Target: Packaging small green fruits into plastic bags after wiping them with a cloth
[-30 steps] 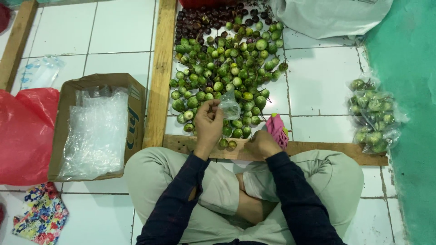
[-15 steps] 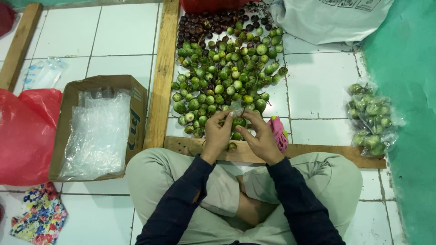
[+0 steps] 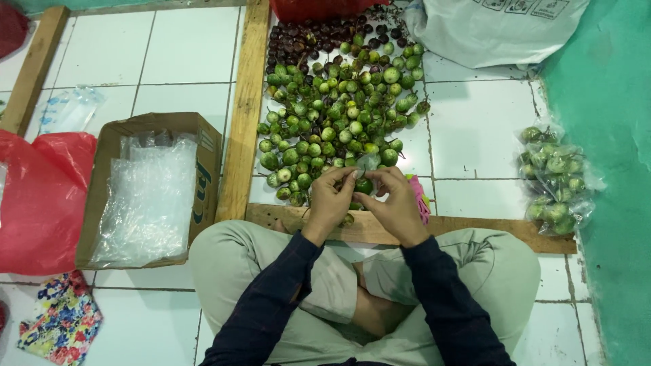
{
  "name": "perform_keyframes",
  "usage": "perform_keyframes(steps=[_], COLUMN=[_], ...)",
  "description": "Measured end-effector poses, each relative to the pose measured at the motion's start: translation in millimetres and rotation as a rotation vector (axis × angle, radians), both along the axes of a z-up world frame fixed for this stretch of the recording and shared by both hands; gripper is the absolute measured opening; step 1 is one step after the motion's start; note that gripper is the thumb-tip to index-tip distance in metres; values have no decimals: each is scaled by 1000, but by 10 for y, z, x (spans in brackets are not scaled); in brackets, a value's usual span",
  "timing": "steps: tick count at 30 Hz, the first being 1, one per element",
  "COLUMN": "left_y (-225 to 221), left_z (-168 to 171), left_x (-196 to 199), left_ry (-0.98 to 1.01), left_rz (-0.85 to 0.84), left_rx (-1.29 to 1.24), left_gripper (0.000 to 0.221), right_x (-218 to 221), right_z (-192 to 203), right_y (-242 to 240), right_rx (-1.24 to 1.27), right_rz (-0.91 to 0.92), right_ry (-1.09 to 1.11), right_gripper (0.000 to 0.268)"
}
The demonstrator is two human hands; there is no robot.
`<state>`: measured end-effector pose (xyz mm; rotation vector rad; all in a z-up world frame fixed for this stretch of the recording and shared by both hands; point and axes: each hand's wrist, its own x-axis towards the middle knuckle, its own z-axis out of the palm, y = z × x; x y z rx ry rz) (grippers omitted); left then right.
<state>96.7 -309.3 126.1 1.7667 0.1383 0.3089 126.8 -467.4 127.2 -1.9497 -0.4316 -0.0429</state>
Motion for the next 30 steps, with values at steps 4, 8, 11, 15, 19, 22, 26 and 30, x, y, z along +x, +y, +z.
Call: perform_keyframes(steps=[4, 8, 11, 15, 19, 22, 26, 30], left_y=[46, 15, 4, 22, 16, -3, 1, 14], left_z=[-9, 108, 117, 87, 143, 204, 336, 250], left_x=[23, 36, 22, 47, 19, 15, -11, -12], left_ry=[-35, -68, -82, -63, -74, -60, -92, -121], left_rz=[-14, -56, -95, -54, -52, -4, -15, -8], left_rx=[19, -35, -34, -58, -115, -153, -111, 26], left_gripper=[18, 18, 19, 18, 18, 18, 15, 14], right_x=[7, -15, -15, -46, -34, -74, -68, -124], right_z=[21, -42, -99, 58, -10, 130, 141, 188], right_y=[-42, -18, -6, -8, 43, 55, 36, 37], right_rx=[180, 135, 126, 275, 386, 431, 321, 320], right_rz=[39, -23, -61, -98, -111, -98, -73, -110], right_ry=[111, 99, 119, 222, 188, 145, 34, -20], right_gripper=[40, 32, 28, 20, 19, 14, 13, 11])
